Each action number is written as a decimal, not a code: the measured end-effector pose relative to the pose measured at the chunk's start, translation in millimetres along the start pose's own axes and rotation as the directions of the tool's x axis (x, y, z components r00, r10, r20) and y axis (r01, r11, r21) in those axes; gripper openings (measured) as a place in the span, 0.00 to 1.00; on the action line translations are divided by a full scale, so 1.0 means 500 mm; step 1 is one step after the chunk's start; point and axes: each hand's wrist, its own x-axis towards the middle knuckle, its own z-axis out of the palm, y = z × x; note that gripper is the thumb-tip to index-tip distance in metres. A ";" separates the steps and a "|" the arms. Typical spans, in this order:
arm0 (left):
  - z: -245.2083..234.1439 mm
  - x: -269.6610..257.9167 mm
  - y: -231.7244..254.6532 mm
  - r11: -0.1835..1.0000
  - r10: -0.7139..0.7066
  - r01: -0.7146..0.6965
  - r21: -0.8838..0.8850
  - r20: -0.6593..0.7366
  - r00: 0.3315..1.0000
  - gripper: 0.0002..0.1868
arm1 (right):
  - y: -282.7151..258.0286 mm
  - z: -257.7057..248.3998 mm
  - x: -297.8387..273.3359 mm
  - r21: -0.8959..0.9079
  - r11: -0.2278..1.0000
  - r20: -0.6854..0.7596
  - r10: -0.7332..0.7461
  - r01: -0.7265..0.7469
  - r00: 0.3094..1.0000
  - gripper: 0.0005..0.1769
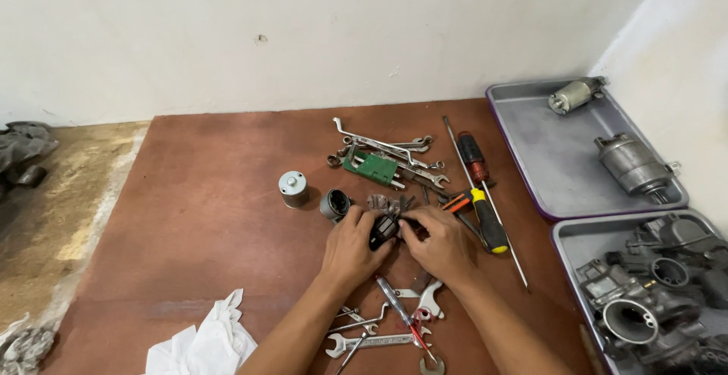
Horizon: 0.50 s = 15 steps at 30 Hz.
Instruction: The person assembles a small electric motor by inserting a green armature into a silver cylindrical casing. They rotate the shaft to test the fit and then use a rag to wipe the exterior of the motor. The workspace contains various tools and other motor components.
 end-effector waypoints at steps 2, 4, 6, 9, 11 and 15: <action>0.000 -0.001 -0.001 1.000 0.003 -0.003 -0.013 0.002 1.000 0.28 | -0.010 -0.008 0.006 -0.003 1.000 -0.003 0.005 -0.005 1.000 0.10; -0.001 -0.001 -0.001 1.000 0.008 -0.008 -0.023 0.005 1.000 0.28 | -0.011 -0.011 0.006 -0.004 1.000 -0.009 0.011 -0.011 1.000 0.12; -0.004 0.000 -0.001 1.000 0.003 -0.002 -0.028 0.011 1.000 0.28 | -0.002 -0.007 0.002 -0.026 0.999 -0.011 -0.035 0.035 0.999 0.15; -0.005 -0.001 0.001 1.000 -0.005 0.006 -0.019 0.019 1.000 0.27 | 0.006 -0.007 -0.003 -0.088 0.994 0.042 -0.061 0.065 0.997 0.16; -0.005 0.001 0.001 1.000 -0.010 0.010 -0.026 0.020 1.000 0.27 | 0.008 -0.004 -0.004 -0.109 0.990 0.042 -0.085 0.089 0.995 0.16; -0.001 -0.002 0.001 0.999 -0.013 0.014 -0.041 0.012 1.000 0.27 | -0.005 -0.013 -0.002 -0.170 0.976 0.055 -0.128 0.135 0.990 0.15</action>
